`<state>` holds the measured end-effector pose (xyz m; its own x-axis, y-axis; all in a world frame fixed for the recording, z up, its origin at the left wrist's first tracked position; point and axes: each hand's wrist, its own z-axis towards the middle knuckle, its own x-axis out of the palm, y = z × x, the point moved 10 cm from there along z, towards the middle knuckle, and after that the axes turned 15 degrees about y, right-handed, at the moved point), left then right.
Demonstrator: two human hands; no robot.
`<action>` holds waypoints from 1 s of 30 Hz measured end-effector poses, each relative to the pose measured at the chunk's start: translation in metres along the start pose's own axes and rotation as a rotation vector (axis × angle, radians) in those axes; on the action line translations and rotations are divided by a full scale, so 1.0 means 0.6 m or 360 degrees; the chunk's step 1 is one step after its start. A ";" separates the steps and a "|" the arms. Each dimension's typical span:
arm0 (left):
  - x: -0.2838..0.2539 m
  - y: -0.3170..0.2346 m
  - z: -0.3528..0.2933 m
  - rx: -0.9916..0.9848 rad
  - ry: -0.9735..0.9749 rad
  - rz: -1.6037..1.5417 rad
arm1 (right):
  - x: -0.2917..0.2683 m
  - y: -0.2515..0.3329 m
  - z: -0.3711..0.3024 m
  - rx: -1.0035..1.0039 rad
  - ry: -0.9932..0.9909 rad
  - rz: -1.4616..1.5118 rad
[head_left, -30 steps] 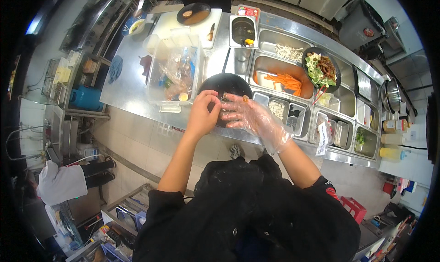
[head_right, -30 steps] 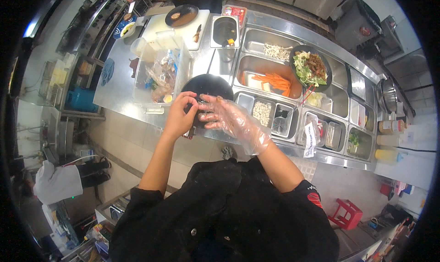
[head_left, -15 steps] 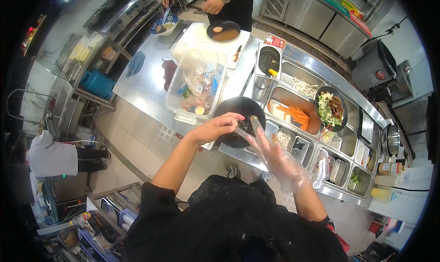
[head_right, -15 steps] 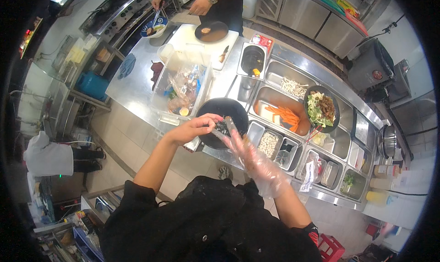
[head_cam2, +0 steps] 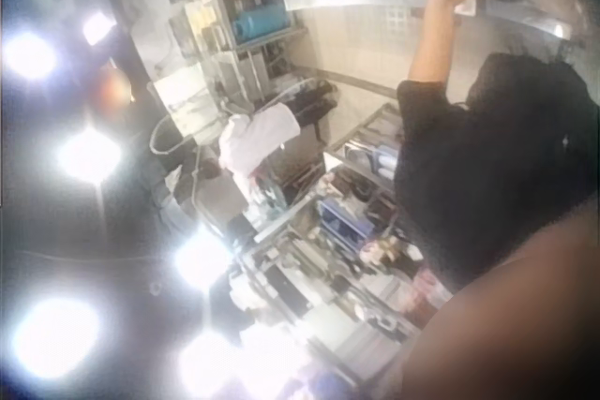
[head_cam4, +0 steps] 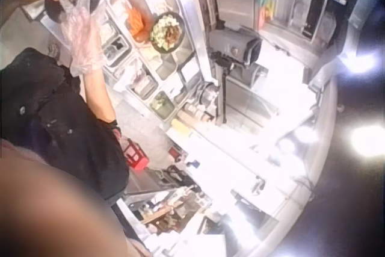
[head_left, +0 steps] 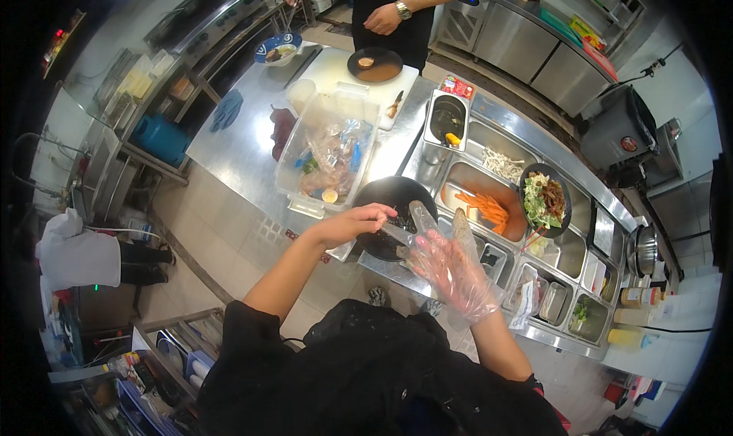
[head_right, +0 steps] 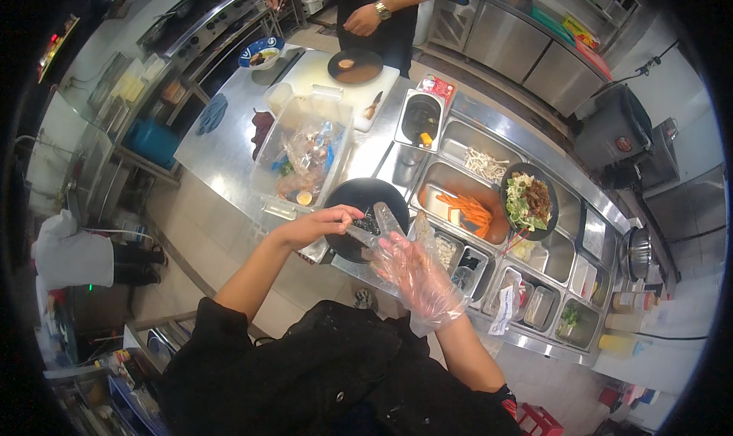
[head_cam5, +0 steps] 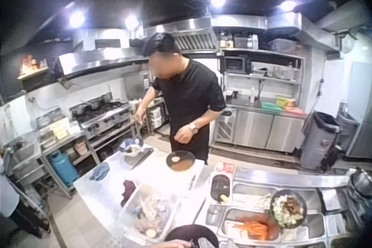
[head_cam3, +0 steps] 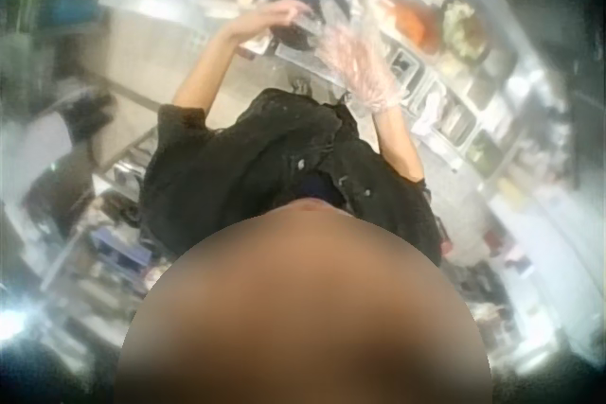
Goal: The person assembles a salad by placing cooked meat and shredded lettuce into a black bowl, then sprinkles a yellow crumbly topping. They wash a knife, unwrap and slice a white cylindrical food item, and unwrap a pink cylindrical food item on a cutting board.
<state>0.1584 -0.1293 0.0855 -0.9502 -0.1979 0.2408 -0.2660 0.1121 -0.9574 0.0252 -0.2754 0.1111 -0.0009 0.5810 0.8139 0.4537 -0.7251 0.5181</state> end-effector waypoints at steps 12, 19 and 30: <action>-0.037 -0.017 -0.044 -0.0204 -0.0205 0.0179 | 0.080 -0.016 0.012 0.0000 0.0562 -0.1097; -0.043 -0.049 -0.062 -0.0167 -0.0191 0.0293 | 0.071 -0.046 -0.027 -0.0378 0.0420 -0.2044; -0.223 -0.119 0.025 -0.0954 -0.0512 0.1836 | -0.044 -0.155 -0.070 0.0233 0.0390 -0.0588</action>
<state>0.3067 -0.1253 0.1190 -0.6201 0.0890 -0.7794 0.5482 0.7599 -0.3494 -0.0545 -0.2390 0.0525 -0.3884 0.6732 0.6292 0.5042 -0.4163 0.7566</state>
